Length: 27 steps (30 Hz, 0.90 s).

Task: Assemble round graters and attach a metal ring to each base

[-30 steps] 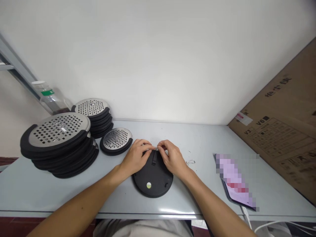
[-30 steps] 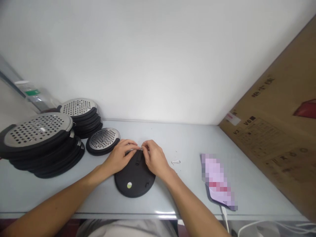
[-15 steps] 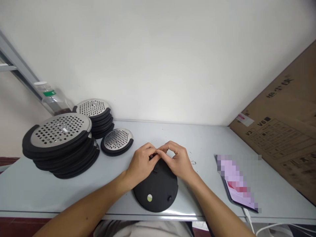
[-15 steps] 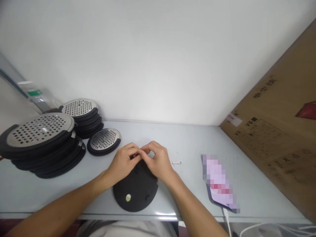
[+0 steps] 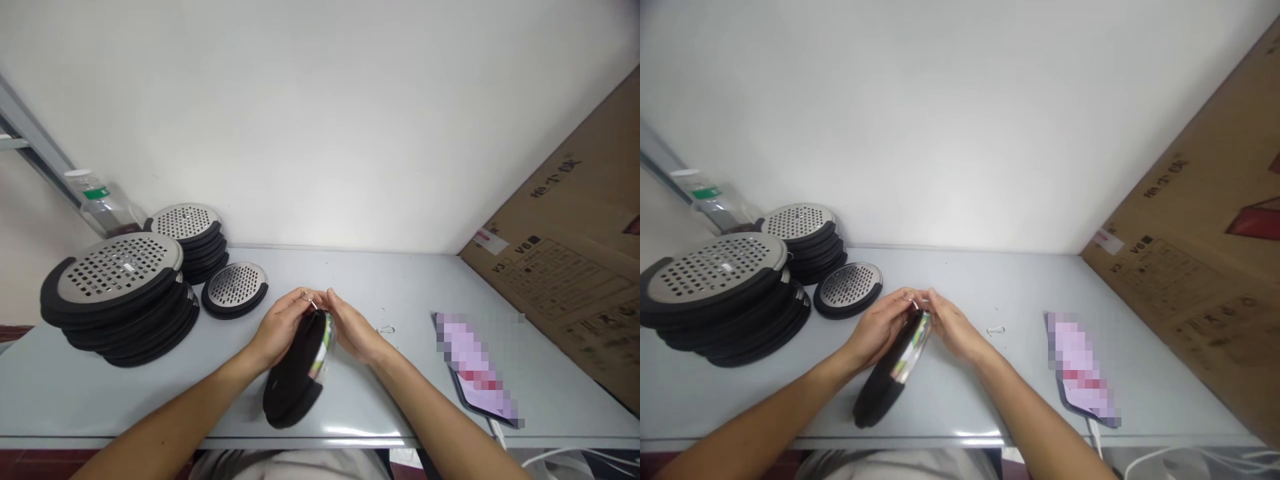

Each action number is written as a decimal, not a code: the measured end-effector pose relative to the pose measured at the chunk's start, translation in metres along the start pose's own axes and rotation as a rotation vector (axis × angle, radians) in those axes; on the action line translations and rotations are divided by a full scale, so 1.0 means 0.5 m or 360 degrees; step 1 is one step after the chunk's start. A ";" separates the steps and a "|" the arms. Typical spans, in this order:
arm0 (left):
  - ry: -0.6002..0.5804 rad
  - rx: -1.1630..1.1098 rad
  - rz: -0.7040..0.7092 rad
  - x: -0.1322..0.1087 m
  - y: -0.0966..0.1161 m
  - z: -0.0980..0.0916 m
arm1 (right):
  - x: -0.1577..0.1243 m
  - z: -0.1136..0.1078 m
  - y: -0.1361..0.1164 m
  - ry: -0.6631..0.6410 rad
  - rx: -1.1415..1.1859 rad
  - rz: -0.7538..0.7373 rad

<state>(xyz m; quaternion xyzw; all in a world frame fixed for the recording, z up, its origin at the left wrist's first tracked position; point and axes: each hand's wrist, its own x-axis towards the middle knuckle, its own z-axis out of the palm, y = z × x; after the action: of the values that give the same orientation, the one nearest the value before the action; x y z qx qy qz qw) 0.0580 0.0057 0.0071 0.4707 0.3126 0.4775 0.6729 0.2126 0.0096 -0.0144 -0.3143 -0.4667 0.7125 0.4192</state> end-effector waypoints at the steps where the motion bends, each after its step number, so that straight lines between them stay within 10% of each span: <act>1: 0.0036 -0.0130 -0.0057 0.003 0.002 -0.005 | -0.004 0.000 0.000 -0.0066 0.0016 0.0019; 9: 0.0249 -0.0416 -0.0478 0.033 -0.001 -0.072 | -0.023 -0.017 -0.019 -0.0102 -0.0352 0.0010; 17: 0.0121 0.0133 -0.0665 0.056 -0.013 -0.087 | -0.026 -0.038 -0.027 0.0016 -0.0663 0.0294; 27: 0.0372 0.0610 -0.0413 0.083 -0.047 -0.101 | -0.022 -0.047 -0.011 0.0007 -0.1144 0.0356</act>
<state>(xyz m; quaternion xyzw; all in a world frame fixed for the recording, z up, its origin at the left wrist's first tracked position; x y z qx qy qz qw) 0.0368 0.0592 -0.0316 0.4873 0.5307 0.3702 0.5863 0.2390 0.0104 -0.0171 -0.4918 -0.6490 0.5439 0.2028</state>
